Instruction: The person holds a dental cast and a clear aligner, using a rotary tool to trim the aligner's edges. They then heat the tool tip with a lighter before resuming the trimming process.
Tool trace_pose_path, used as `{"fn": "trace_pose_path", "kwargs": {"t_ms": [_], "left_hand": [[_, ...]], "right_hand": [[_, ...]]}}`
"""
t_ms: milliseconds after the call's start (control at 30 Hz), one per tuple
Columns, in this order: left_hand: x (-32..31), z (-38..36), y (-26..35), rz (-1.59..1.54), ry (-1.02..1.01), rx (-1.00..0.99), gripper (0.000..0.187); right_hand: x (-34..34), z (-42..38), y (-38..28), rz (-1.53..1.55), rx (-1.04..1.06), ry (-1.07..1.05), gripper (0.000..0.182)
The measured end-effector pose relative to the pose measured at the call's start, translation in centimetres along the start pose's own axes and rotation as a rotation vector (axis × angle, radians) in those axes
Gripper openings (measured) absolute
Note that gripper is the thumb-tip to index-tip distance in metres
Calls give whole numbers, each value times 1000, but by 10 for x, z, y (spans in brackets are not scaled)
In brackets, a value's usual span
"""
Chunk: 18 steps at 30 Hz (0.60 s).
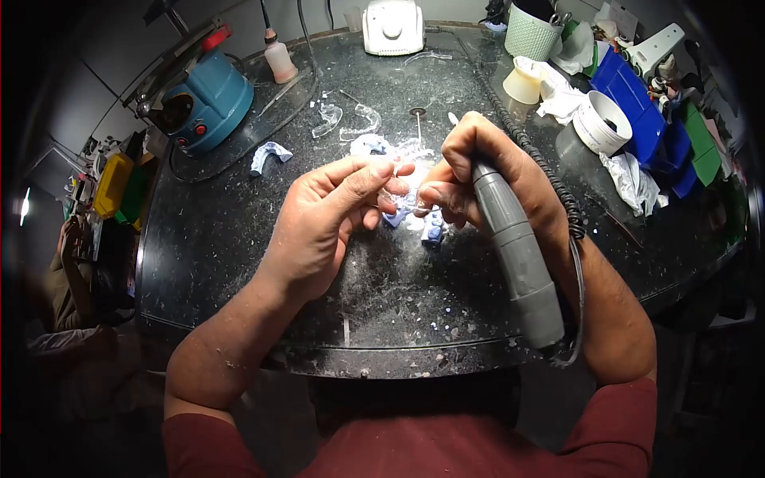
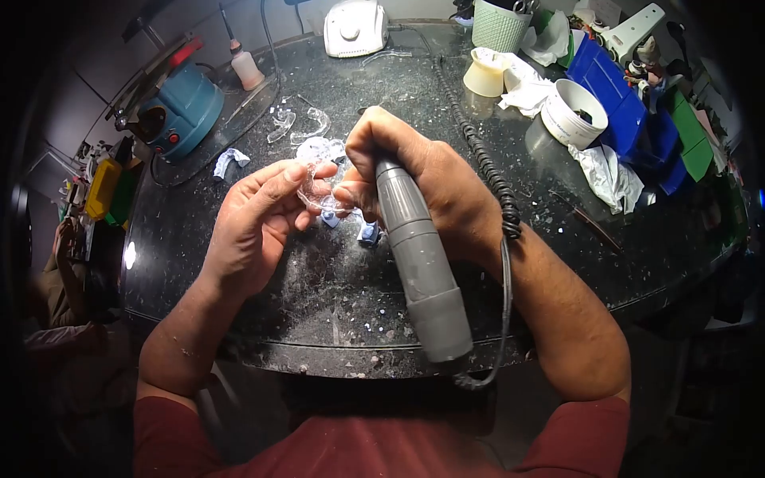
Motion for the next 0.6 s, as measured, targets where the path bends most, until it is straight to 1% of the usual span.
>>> {"fn": "trace_pose_path", "kwargs": {"t_ms": [33,67,100,133,200,233,267,333,367,400,467,500,567,600], "left_hand": [[1,-1,1,-1,-1,3,31],[2,-1,-2,-111,0,75,29],[2,-2,-7,-222,1,147,27],[2,-2,-8,-224,-1,150,27],[4,-2,-11,-272,-8,144,25],[5,-2,-12,-278,-2,146,25],[7,-2,-10,-310,11,104,24],[11,0,-6,-383,29,50,20],[12,0,-4,-372,40,28,21],[14,1,-3,-359,49,7,21],[16,1,-3,-355,49,6,21],[16,2,-3,-348,46,3,21],[15,1,-4,-353,39,-5,22],[15,1,-3,-352,34,-14,23]], "right_hand": [[2,1,-1,-88,66,29,23],[4,1,-2,-179,134,57,24],[8,4,0,-108,156,92,26],[8,5,0,-108,153,95,26],[15,6,2,40,153,205,30],[17,4,3,100,13,258,35],[22,4,2,5,62,347,30],[31,5,4,-81,-118,355,24],[33,3,-3,-117,24,332,26],[40,-3,0,-192,-42,325,25],[52,-6,-7,-100,14,373,24],[53,-4,-8,-102,10,374,24],[54,-2,-17,-130,87,425,19],[50,0,-14,-129,84,426,19]]}}
Point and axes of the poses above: each hand's wrist, its own z-axis towards the middle knuckle, its own x-axis out of the back of the hand, y = z × x, the point moved 7 cm from there along z, towards the middle knuckle, and after that the axes turned 1 degree about -z, right-handed, at the moved point
